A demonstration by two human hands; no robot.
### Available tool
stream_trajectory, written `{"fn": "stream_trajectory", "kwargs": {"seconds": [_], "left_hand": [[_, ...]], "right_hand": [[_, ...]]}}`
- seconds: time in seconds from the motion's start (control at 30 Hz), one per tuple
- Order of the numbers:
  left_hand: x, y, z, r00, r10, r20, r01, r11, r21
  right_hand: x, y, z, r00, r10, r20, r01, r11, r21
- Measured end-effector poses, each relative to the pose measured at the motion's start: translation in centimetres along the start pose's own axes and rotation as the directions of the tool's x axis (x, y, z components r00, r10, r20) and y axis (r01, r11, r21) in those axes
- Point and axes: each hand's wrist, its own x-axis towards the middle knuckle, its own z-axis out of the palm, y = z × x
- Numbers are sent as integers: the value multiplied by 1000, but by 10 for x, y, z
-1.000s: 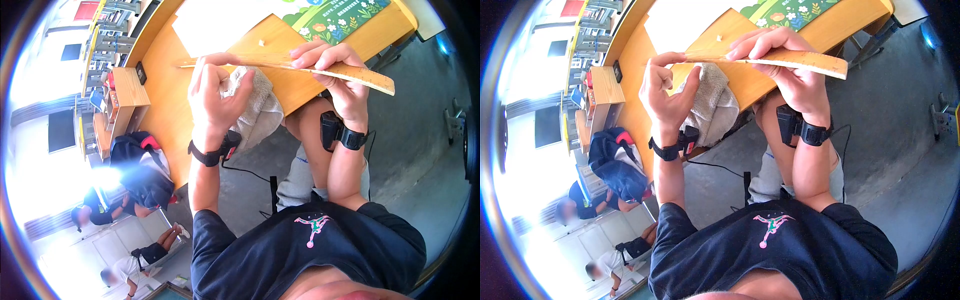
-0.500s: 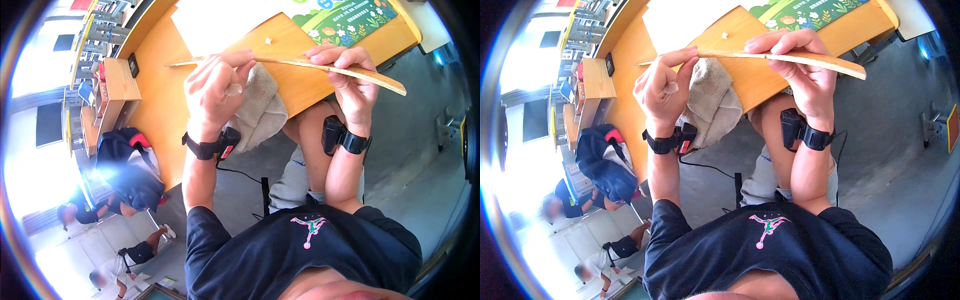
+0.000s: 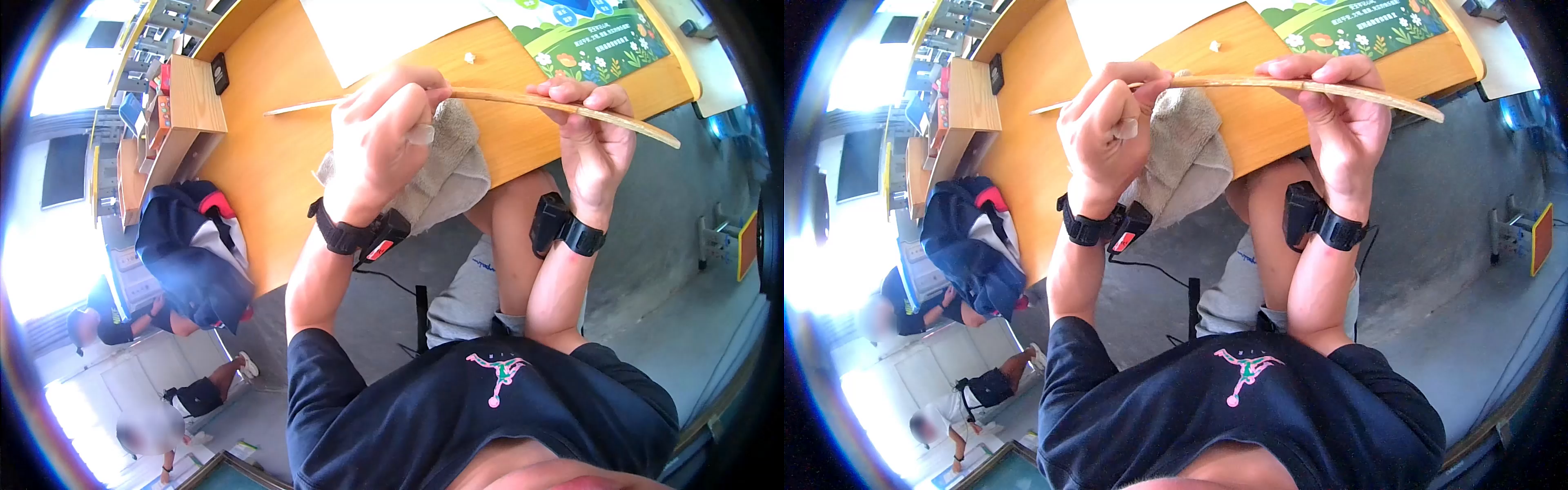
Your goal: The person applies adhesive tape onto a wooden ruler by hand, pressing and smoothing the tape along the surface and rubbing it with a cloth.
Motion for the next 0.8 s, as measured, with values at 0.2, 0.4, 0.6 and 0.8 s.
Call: {"fn": "stream_trajectory", "kwargs": {"seconds": [0.2, 0.4, 0.6, 0.8], "left_hand": [[-5, -2, 2, 995, -96, 33, 100, 979, -180], [-8, -5, 3, 987, -145, 74, 160, 952, -261], [-10, -4, 9, 996, -85, 12, 86, 988, -129], [-9, -6, 12, 997, -66, -51, 61, 995, -83]], "right_hand": [[1, 4, -1, 999, -2, 50, -1, 999, 53], [0, 0, -3, 995, 25, 95, -31, 998, 58], [4, -2, 8, 989, 146, -35, -140, 980, 142], [6, -8, 14, 930, 268, -251, -234, 959, 159]]}}
